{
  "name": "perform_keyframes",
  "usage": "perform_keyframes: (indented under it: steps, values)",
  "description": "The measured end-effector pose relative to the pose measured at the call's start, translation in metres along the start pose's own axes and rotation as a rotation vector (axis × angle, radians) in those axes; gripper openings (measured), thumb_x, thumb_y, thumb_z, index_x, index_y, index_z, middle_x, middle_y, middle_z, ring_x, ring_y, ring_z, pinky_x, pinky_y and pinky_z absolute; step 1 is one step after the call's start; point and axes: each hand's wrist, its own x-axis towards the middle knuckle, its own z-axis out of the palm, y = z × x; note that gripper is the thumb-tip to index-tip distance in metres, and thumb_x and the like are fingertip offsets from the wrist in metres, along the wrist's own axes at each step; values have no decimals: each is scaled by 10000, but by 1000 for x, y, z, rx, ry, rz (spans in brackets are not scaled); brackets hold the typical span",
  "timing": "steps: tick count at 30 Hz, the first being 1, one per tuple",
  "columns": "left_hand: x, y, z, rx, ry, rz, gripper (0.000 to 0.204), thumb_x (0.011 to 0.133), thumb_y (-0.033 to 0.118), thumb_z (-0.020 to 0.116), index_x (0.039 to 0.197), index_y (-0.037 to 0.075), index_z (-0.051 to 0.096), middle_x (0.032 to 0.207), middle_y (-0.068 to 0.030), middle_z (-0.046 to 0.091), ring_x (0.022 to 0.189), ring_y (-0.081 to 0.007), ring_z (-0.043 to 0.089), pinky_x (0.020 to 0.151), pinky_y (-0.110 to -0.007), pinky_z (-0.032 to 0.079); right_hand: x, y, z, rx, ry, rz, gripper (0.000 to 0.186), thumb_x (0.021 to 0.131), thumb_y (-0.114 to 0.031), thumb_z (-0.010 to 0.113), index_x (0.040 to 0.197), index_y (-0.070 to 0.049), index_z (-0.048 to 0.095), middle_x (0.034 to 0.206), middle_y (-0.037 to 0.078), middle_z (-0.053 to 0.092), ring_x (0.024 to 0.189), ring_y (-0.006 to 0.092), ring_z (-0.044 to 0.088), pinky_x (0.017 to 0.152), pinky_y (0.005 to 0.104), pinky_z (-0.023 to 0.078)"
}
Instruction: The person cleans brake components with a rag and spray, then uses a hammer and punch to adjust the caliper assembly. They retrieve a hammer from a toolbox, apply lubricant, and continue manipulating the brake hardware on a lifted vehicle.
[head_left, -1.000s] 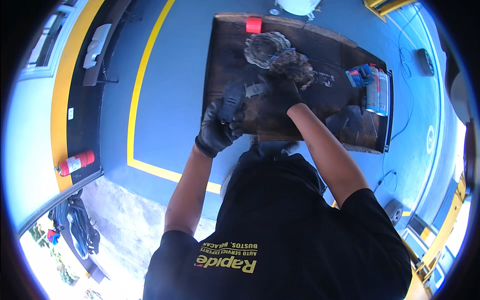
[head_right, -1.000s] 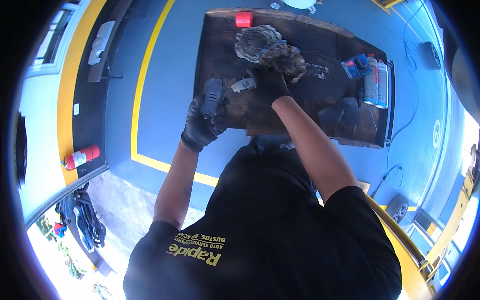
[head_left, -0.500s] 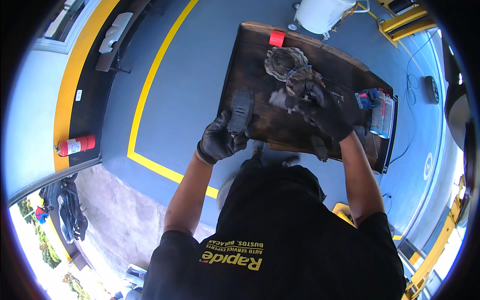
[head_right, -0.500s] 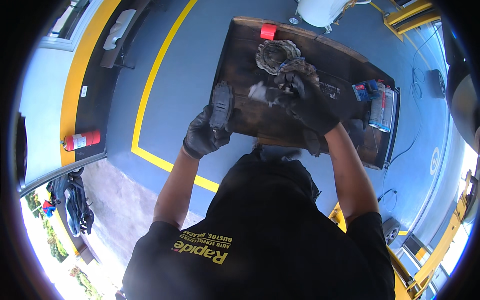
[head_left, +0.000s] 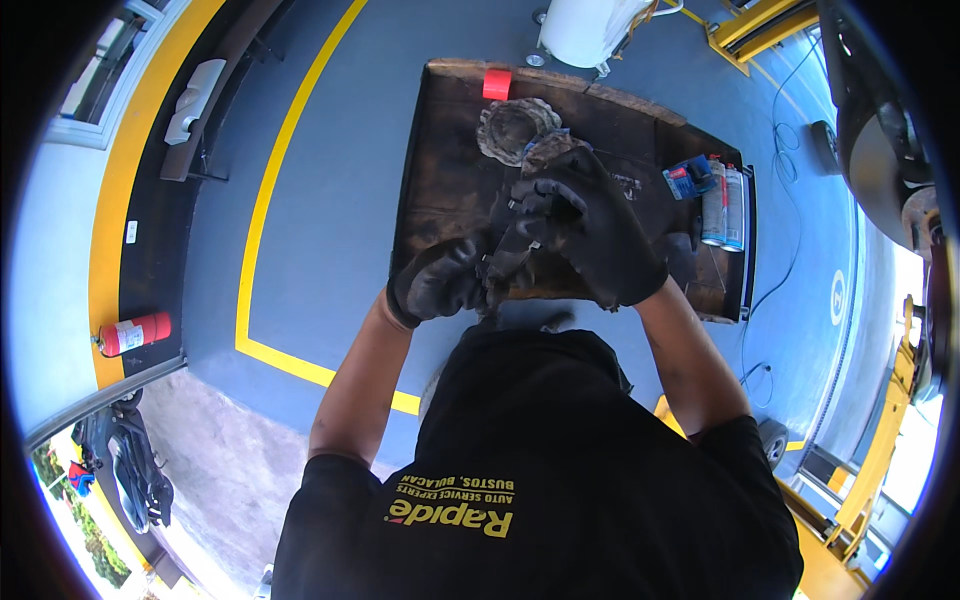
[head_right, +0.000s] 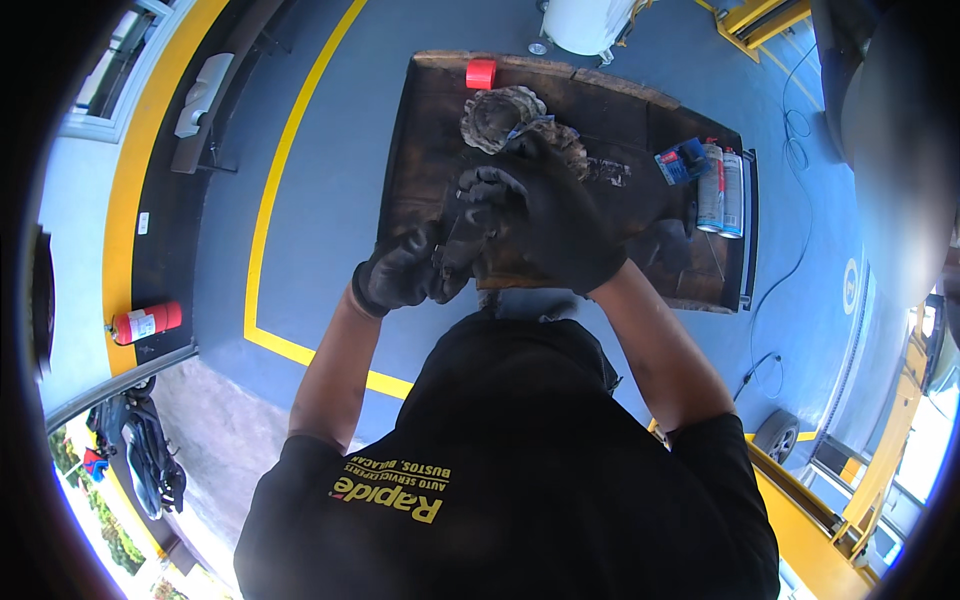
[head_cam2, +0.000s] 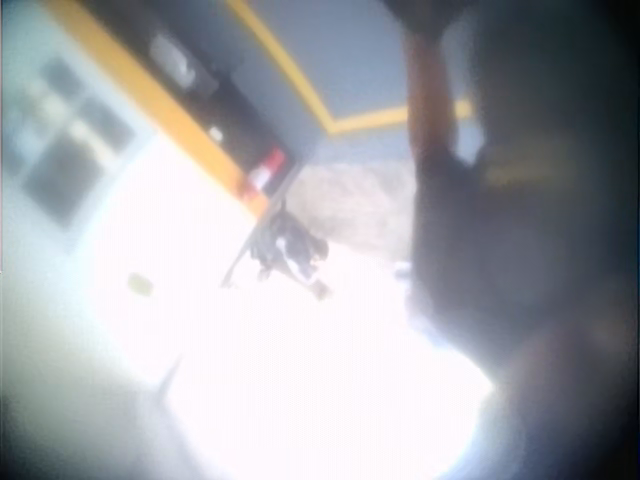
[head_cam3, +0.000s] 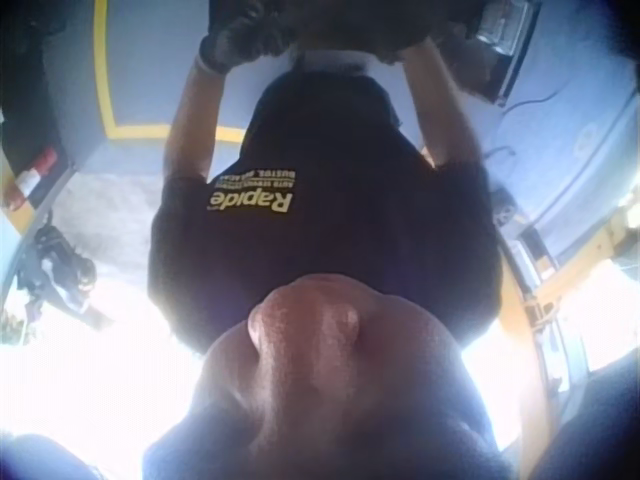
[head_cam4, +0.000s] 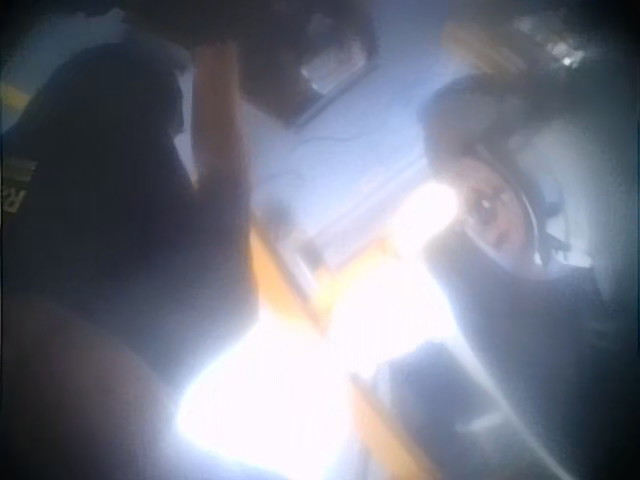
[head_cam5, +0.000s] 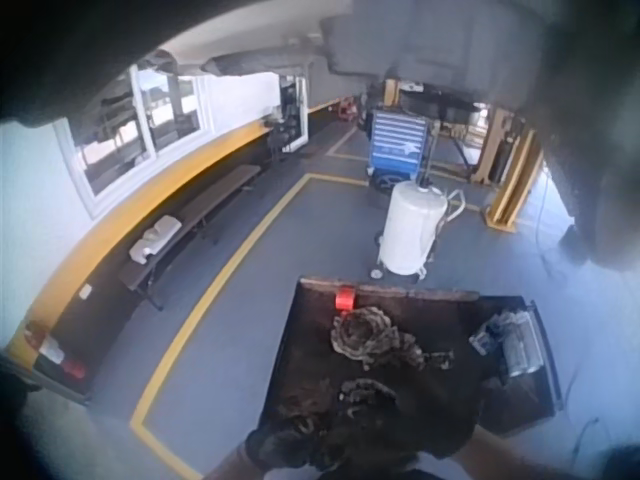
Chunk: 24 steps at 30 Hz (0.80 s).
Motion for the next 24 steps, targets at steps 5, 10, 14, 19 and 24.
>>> perform_keyframes:
  steps: [5, 10, 14, 19, 24]
  values:
    - [-7, 0, 7, -30, 73, -35, 686, 1059, 538, 496, 1489, 7, 435, 1199, -210, 652, 781, -154, 651, 634, -253, 510, -6, -5, 7, 145, 13, 62, 402, 831, -25, 788, 1210, -24, 653, 1184, 112, 638, 1043, 260, 663, 914, 385, 549]
    - [-9, 10, 31, -20, 5, 49, 627, 1086, 463, 497, 1476, -26, 456, 1242, -140, 641, 903, -148, 657, 739, -280, 543, -10, -12, 10, 310, 25, 193, 485, 861, 40, 772, 1307, -29, 594, 1287, 61, 599, 1169, 129, 570, 984, 306, 510]
    - [-7, 26, 56, 255, 131, -43, 634, 1038, 513, 578, 1394, -11, 541, 1063, -100, 695, 747, -125, 612, 669, -262, 497, -9, -12, 12, 323, 83, 169, 417, 850, -41, 789, 1237, -29, 635, 1130, 136, 698, 1027, 231, 693, 911, 363, 549]
    - [-9, 39, 81, 445, 333, -104, 443, 1019, 341, 599, 1290, -9, 622, 918, -81, 700, 681, -92, 577, 613, -241, 455, -12, -8, 9, 284, 28, 116, 386, 873, -51, 782, 1234, -19, 651, 1117, 131, 699, 1016, 193, 685, 911, 345, 544]
    - [-11, 35, 78, 392, 323, -98, 429, 1009, 304, 598, 1272, -35, 624, 896, -102, 703, 640, -94, 575, 581, -236, 450, -17, -5, -1, 451, -109, 361, 277, 945, -173, 742, 1151, 2, 686, 989, 73, 708, 898, 126, 671, 812, 320, 538]
